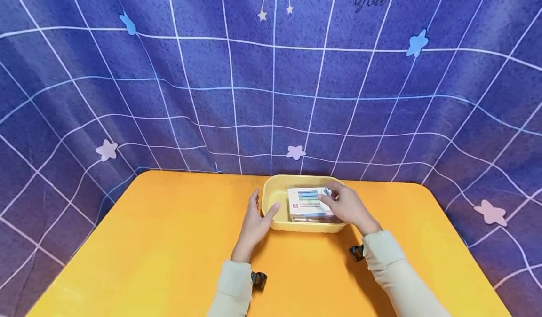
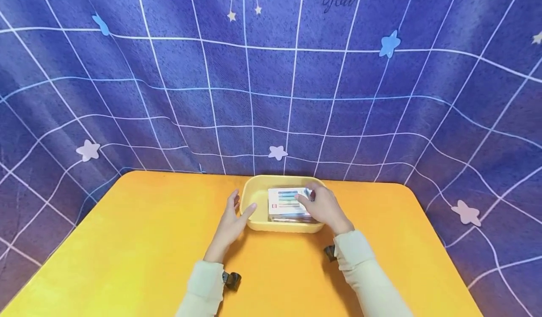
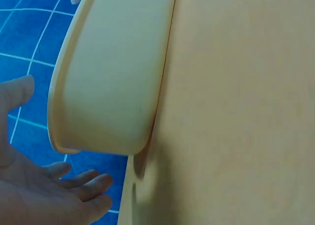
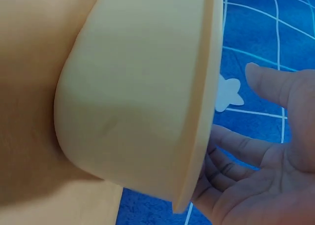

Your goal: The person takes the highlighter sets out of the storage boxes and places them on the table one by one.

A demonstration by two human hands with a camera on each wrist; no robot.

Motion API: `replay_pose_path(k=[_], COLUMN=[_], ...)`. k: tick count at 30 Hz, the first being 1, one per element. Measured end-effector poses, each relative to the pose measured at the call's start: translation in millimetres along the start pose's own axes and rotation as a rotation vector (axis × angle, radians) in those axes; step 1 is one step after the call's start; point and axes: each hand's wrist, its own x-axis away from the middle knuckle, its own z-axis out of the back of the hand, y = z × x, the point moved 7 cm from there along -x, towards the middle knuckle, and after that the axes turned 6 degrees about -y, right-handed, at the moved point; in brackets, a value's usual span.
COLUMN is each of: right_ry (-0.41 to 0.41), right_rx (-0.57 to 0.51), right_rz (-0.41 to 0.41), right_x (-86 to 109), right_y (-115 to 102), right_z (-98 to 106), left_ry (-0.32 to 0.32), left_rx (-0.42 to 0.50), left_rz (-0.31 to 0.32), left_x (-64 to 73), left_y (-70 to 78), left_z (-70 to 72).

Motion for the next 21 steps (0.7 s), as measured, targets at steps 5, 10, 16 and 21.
replay_pose_path(k=[5,10,16,21], right_ry=[-0.078,-0.109,-0.123,-0.133], right_rx=[-0.035,-0.036,-0.013,0.006], right_rz=[-0.038,-0.040,-0.012,-0.033], right_x=[-10.1,-14.5,-24.6,-33.7], right_y=[3.3,5.0,6.1,11.4], right_z=[-2.4,-3.0,-5.1,-3.8], left_ry=[0.010,0.018,0.026,0.017], left_rx=[0.026,0.008,0.028,0.060], left_rz=[0.000,-0.002,0.055,0.076], left_x=[-0.6,-1.3,-4.2,-5.1], left_y=[0.5,-4.3,-13.9,-11.8], left_z=[-3.0,-8.7,-8.0,-7.4])
